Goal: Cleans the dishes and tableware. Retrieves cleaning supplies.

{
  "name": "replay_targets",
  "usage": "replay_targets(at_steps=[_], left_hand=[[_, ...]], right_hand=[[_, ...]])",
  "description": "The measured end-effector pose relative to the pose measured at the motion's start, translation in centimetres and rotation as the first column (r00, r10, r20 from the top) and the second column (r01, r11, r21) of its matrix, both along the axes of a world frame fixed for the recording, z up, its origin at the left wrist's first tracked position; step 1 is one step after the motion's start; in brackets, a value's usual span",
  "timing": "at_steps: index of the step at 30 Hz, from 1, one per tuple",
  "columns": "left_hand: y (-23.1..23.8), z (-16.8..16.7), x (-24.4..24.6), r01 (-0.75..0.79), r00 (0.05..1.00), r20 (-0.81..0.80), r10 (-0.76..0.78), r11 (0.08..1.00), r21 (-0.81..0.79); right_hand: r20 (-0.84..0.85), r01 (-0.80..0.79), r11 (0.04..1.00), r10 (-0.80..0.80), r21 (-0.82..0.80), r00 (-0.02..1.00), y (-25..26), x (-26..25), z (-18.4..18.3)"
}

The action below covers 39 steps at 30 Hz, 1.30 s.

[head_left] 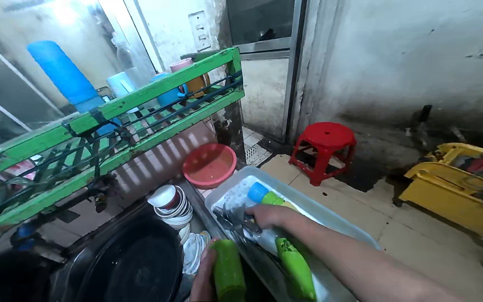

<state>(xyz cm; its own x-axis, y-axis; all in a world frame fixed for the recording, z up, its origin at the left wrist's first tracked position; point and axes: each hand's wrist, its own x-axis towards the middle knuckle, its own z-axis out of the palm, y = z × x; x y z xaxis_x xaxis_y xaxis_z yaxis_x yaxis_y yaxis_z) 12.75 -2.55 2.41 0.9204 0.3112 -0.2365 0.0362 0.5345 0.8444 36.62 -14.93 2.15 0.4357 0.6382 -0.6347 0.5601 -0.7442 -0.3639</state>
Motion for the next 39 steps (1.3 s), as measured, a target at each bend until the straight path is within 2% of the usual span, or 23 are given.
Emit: replay_targets(at_steps=[5,10,12,15,17,19,20,22,24,25,28,29,32,33,34,36,37,39], left_hand=[[-0.3,1.3,1.5,-0.028,0.997,-0.062,0.039,0.984,0.179],[0.0,1.9,5.9,0.079,0.991,-0.131,-0.024,0.897,0.435],[-0.4,2.1,8.3,0.104,0.98,-0.199,-0.006,0.866,0.488],[-1.3,2.1,11.4,0.239,0.934,-0.355,-0.035,0.8,0.55],[-1.8,1.4,12.3,0.344,0.914,-0.395,-0.088,0.685,0.642],[-2.4,0.7,12.2,0.402,0.91,-0.396,-0.12,0.488,0.775],[-2.9,-0.1,11.7,0.342,0.939,-0.329,-0.1,0.368,0.864],[-3.7,-2.6,10.6,0.113,0.992,-0.105,-0.07,0.121,0.986],[-4.3,-4.0,9.8,-0.027,0.994,0.015,-0.109,-0.109,0.994],[-4.3,-4.3,9.7,-0.075,0.99,0.051,-0.131,-0.181,0.981],[-4.0,-4.2,9.5,-0.031,0.986,-0.006,-0.167,-0.215,0.976],[-4.0,-4.3,9.5,-0.023,0.985,-0.016,-0.174,-0.22,0.975],[-3.5,-3.9,9.2,0.07,0.972,-0.113,-0.205,-0.206,0.976],[-3.2,-3.7,9.0,0.089,0.966,-0.135,-0.223,-0.204,0.975],[-2.9,-3.7,8.9,0.097,0.959,-0.144,-0.243,-0.196,0.976],[-2.6,-3.7,8.7,0.074,0.951,-0.114,-0.288,-0.145,0.987],[-2.4,-3.9,8.5,0.037,0.948,-0.071,-0.309,-0.116,0.993],[-2.3,-4.4,7.9,-0.065,0.94,0.052,-0.338,-0.025,0.998]], right_hand=[[0.011,0.054,0.998,-0.053,-0.037,0.999,-3.6,-1.0,4.5],[0.01,0.16,0.986,-0.16,-0.041,0.987,-8.1,-2.4,8.8],[0.025,0.252,0.968,-0.252,0.021,0.967,-10.0,-3.2,9.5],[0.073,0.358,0.899,-0.387,0.254,0.919,-12.4,-4.8,7.2],[0.102,0.337,0.865,-0.399,0.373,0.911,-12.9,-6.3,4.8],[0.12,0.301,0.881,-0.365,0.364,0.923,-12.9,-7.9,2.9],[0.127,0.294,0.888,-0.357,0.353,0.925,-12.9,-8.5,2.4],[0.166,0.308,0.874,-0.39,0.376,0.906,-12.5,-9.6,2.3],[0.222,0.32,0.805,-0.476,0.499,0.851,-12.0,-11.0,3.3],[0.263,0.295,0.75,-0.526,0.592,0.809,-11.7,-11.8,3.9],[0.413,0.094,0.598,-0.65,0.796,0.637,-10.0,-13.9,3.0],[0.448,0.073,0.617,-0.642,0.783,0.623,-9.6,-14.4,2.3],[0.448,0.231,0.843,-0.466,0.485,0.763,-9.3,-16.3,0.6],[0.452,0.238,0.849,-0.465,0.472,0.762,-9.4,-17.1,0.0],[0.449,0.227,0.809,-0.508,0.543,0.735,-9.8,-17.8,-0.4],[0.358,0.19,0.616,-0.651,0.765,0.67,-11.2,-19.3,-0.5],[0.231,0.214,0.469,-0.72,0.857,0.655,-12.3,-20.1,-0.3],[-0.191,0.38,0.061,-0.785,0.923,0.59,-15.0,-21.7,0.1]])
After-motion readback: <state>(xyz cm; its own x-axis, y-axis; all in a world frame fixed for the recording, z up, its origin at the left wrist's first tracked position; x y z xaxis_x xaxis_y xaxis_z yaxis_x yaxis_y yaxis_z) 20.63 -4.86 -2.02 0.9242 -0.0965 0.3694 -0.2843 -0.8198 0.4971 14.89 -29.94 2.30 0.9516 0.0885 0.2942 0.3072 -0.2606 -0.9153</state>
